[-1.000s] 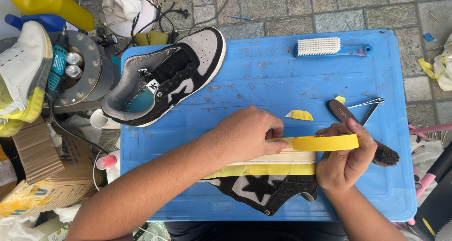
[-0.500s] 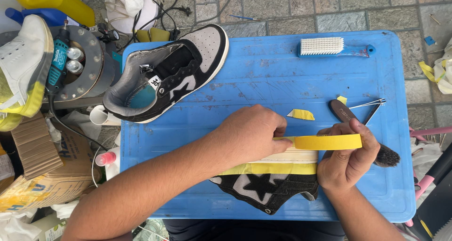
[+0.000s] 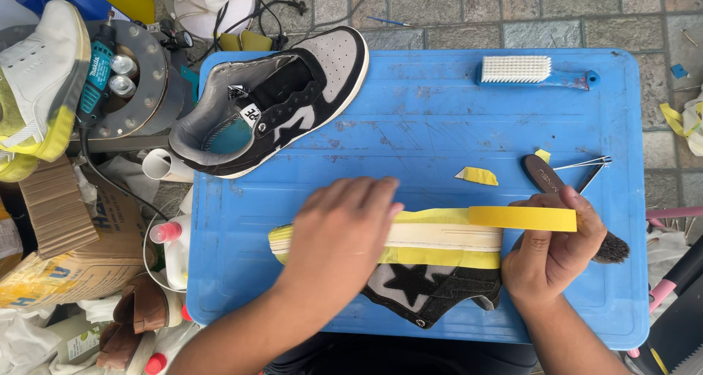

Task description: The person applies yellow masking tape around the midsole of a black and white sneaker. They smooth the tape along the curved edge, rotate the shoe to reach different sides, and continue wrapping the tape around the perimeter of the sole.

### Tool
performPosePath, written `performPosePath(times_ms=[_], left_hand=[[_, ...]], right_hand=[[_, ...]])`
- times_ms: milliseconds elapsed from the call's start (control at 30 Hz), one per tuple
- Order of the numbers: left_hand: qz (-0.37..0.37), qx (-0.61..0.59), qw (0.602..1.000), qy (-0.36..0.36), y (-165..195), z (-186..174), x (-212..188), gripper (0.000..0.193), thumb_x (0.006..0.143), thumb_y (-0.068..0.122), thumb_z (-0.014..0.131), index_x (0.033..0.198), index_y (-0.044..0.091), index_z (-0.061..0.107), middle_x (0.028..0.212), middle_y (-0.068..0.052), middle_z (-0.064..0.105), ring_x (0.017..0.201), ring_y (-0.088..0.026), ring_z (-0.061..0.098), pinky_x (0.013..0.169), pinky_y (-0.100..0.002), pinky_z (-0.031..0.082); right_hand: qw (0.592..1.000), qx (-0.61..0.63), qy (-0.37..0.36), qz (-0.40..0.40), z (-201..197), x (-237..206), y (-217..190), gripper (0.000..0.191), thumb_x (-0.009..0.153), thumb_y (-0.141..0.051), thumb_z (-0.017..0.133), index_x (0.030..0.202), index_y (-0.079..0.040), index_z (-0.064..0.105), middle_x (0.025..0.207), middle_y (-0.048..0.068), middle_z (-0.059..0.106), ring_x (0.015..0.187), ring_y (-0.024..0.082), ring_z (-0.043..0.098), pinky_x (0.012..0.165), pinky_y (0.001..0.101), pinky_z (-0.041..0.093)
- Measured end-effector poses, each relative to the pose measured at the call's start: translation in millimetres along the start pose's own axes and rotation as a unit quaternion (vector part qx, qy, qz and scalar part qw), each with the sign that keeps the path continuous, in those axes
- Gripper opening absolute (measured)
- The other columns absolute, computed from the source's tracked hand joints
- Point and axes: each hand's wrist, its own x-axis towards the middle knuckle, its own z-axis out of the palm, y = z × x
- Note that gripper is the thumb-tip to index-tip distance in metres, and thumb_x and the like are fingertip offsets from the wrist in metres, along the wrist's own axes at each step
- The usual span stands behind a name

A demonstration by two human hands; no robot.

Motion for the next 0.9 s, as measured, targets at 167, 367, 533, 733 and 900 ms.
performPosePath(times_ms=[167,367,533,733,900], left_hand=[[-0.063,-0.012,0.992,0.11,-30.1,-13.6,-30.8,0.021,0.096,0.021,0.071,0.108,0.004,0.07,0.101,-0.01,0.075,0.09,-0.027,0.073,0.078,-0.039,0.057],[-0.088,-0.117,0.979,0.145,-46.7,-5.4,-41.8,0.017,0.095,0.015,0.069,0.108,0.003,0.07,0.1,-0.009,0.075,0.088,-0.025,0.077,0.076,-0.035,0.06],[0.112,-0.098,0.984,0.095,-45.6,-16.1,-42.3,0.015,0.089,0.007,0.071,0.104,0.007,0.071,0.115,-0.01,0.072,0.103,-0.027,0.073,0.088,-0.037,0.06],[0.153,-0.087,0.979,0.1,-39.9,-23.4,-35.8,0.016,0.083,0.009,0.074,0.099,0.007,0.074,0.114,-0.005,0.07,0.103,-0.027,0.072,0.086,-0.038,0.059],[0.122,-0.085,0.988,0.043,-13.6,-21.0,-25.9,0.011,0.089,0.012,0.073,0.098,0.006,0.071,0.112,-0.007,0.072,0.104,-0.028,0.07,0.091,-0.042,0.057]], right_hand=[[1.0,0.0,-0.012,0.028,-5.6,-3.8,-7.8,0.035,0.118,0.001,0.05,0.149,-0.005,0.036,0.104,0.009,0.057,0.081,0.009,0.05,0.075,0.0225,0.044],[0.999,-0.016,-0.013,0.025,-14.0,-18.8,-20.9,0.039,0.116,0.002,0.051,0.149,-0.007,0.033,0.101,0.011,0.058,0.08,0.011,0.053,0.076,0.024,0.046],[1.0,-0.02,-0.012,0.014,-16.2,-23.6,-21.9,0.039,0.116,0.002,0.051,0.149,-0.006,0.033,0.102,0.012,0.058,0.082,0.014,0.058,0.077,0.0269,0.051],[0.999,0.009,-0.006,0.042,-18.2,-17.8,-18.9,0.048,0.112,0.002,0.053,0.158,-0.001,0.037,0.111,0.015,0.063,0.087,0.015,0.062,0.076,0.027,0.055],[0.999,0.027,-0.003,0.023,-25.6,-20.4,-13.5,0.052,0.111,0.004,0.056,0.16,-0.002,0.039,0.114,0.015,0.064,0.092,0.014,0.063,0.082,0.0272,0.055]])
